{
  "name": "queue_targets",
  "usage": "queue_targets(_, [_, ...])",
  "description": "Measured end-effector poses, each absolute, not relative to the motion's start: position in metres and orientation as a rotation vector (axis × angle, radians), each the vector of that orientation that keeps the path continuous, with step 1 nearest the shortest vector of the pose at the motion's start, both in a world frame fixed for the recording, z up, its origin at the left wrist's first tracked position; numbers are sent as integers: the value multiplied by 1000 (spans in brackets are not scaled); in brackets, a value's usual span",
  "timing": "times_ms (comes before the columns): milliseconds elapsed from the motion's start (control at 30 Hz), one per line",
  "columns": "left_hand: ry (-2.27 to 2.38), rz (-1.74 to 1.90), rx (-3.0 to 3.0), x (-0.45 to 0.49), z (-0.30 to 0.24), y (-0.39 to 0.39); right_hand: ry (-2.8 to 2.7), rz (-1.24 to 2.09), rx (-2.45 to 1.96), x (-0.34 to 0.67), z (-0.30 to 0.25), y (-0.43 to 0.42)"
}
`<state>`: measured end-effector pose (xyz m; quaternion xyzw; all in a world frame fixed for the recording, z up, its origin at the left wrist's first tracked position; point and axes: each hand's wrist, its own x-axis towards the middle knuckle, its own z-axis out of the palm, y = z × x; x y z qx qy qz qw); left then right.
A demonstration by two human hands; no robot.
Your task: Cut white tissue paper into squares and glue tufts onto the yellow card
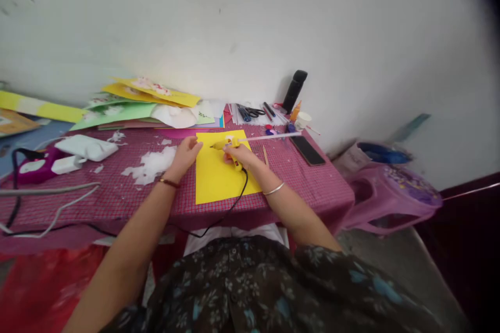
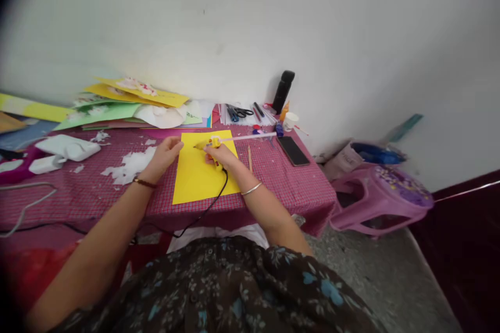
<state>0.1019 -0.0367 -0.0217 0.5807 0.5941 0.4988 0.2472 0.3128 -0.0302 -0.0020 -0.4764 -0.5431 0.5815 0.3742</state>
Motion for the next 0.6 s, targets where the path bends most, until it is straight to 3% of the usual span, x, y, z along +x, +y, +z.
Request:
queue_targets(300, [1856, 844, 2006, 88, -16, -38, -1431, 1502, -1257, 340, 8, -26])
queue_targets(600, [1916, 624, 2227, 96, -17, -37, -1305, 1692, -1110, 361, 15, -23])
